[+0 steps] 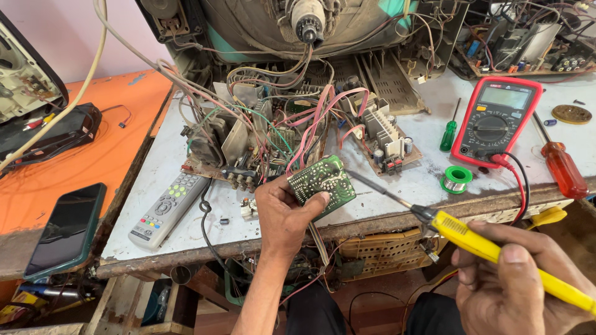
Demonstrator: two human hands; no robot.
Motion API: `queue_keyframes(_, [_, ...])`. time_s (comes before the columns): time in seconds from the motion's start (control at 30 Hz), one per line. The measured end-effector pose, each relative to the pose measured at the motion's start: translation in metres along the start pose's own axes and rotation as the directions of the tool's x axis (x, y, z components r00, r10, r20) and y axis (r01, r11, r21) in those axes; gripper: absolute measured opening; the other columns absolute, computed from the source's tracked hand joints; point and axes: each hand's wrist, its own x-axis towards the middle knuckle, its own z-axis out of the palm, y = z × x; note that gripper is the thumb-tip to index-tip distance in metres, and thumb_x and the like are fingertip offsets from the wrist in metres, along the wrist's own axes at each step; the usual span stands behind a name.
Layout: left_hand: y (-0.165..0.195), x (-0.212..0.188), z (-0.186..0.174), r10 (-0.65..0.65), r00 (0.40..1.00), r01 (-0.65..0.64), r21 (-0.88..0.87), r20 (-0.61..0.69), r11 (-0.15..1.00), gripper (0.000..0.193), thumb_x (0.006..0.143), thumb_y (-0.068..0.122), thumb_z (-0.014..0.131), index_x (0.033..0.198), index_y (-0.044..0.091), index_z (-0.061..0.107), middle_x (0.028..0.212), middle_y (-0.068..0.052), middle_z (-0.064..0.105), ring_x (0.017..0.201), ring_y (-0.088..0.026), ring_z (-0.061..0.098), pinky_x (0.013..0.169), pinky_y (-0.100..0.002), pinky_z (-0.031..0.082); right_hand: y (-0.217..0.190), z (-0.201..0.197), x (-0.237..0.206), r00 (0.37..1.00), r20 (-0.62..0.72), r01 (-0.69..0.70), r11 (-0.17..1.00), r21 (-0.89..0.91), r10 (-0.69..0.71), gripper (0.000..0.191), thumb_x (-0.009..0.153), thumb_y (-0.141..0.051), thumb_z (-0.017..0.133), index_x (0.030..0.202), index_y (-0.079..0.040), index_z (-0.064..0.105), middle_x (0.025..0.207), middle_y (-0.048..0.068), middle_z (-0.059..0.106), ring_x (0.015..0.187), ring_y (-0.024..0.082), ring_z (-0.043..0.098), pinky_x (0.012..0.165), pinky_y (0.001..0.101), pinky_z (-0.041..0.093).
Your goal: The person holds a small green circuit board in one hand and a yellow soldering iron in the other, soldering components on the board over a cluttered workbench. They briefly handle a small white connector and a metal part, then continue applying the iron to different points on the board.
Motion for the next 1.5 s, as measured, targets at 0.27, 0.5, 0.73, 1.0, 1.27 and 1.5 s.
queue_keyframes(0.27, [-0.0005, 0.0009, 0.0009, -0.006, 1.0, 0.006, 0.021, 0.002, 1.0, 0.026, 0.077, 0.001, 0.076, 0.103, -0.005, 0.078, 0.088, -0.005, 0.078, 0.076, -0.008, 0.069, 0.071, -0.023, 0.055, 0.0013, -0.0007, 0.0005, 1.0, -0.018, -0.005, 0.999, -0.054, 0.004, 0.035, 0.106, -0.013, 0.049, 0.096, 0.018, 0.06, 0.092, 0.029, 0.068, 0.06, 0.023, 0.065, 0.05, 0.0251, 0.051])
queue_keyframes(0.5, [0.0005, 0.0013, 0.0007, -0.004, 1.0, 0.004, 0.062, 0.001, 0.998, 0.026, 0.077, 0.002, 0.077, 0.101, -0.006, 0.078, 0.086, -0.005, 0.077, 0.074, -0.007, 0.068, 0.069, -0.023, 0.054, -0.0017, 0.0016, 0.0013, 1.0, -0.004, 0.014, 0.998, -0.065, -0.014, 0.035, 0.106, -0.013, 0.049, 0.097, 0.02, 0.06, 0.091, 0.03, 0.067, 0.06, 0.022, 0.064, 0.05, 0.0248, 0.05])
queue_keyframes(0.73, [0.0011, 0.0021, 0.0021, -0.01, 1.0, 0.011, 0.058, -0.01, 0.998, 0.025, 0.077, 0.001, 0.077, 0.1, -0.006, 0.078, 0.086, -0.005, 0.077, 0.074, -0.007, 0.068, 0.068, -0.023, 0.054, 0.0026, 0.0016, 0.0036, 0.999, -0.041, 0.028, 0.999, 0.018, -0.027, 0.034, 0.105, -0.013, 0.05, 0.097, 0.019, 0.058, 0.093, 0.03, 0.068, 0.059, 0.022, 0.064, 0.05, 0.0247, 0.05])
queue_keyframes(1.0, [0.0034, 0.0032, 0.004, -0.014, 1.0, 0.014, 0.07, 0.004, 0.997, 0.029, 0.077, 0.001, 0.077, 0.105, -0.005, 0.078, 0.087, -0.004, 0.077, 0.075, -0.007, 0.068, 0.069, -0.023, 0.054, 0.0015, -0.0003, 0.0016, 1.0, -0.003, 0.007, 0.999, 0.041, -0.007, 0.032, 0.104, -0.011, 0.05, 0.099, 0.02, 0.06, 0.093, 0.03, 0.068, 0.062, 0.023, 0.065, 0.051, 0.0245, 0.049])
queue_keyframes(1.27, [0.0034, 0.0035, 0.0044, -0.003, 1.0, 0.004, 0.062, -0.008, 0.998, 0.024, 0.077, 0.002, 0.077, 0.1, -0.004, 0.078, 0.086, -0.004, 0.077, 0.074, -0.006, 0.068, 0.068, -0.022, 0.054, -0.001, 0.0013, 0.0027, 1.0, -0.02, 0.019, 1.0, -0.015, -0.019, 0.033, 0.107, -0.012, 0.05, 0.1, 0.019, 0.06, 0.095, 0.029, 0.068, 0.064, 0.022, 0.066, 0.053, 0.0243, 0.05])
queue_keyframes(1.5, [0.0063, 0.0023, 0.005, -0.018, 1.0, 0.019, 0.069, -0.014, 0.997, 0.025, 0.077, 0.002, 0.076, 0.1, -0.004, 0.079, 0.085, -0.003, 0.077, 0.072, -0.006, 0.066, 0.066, -0.022, 0.053, -0.0036, 0.0022, 0.0012, 1.0, 0.002, 0.014, 1.0, 0.01, -0.014, 0.033, 0.108, -0.012, 0.051, 0.103, 0.019, 0.06, 0.094, 0.028, 0.069, 0.064, 0.021, 0.066, 0.054, 0.0229, 0.05])
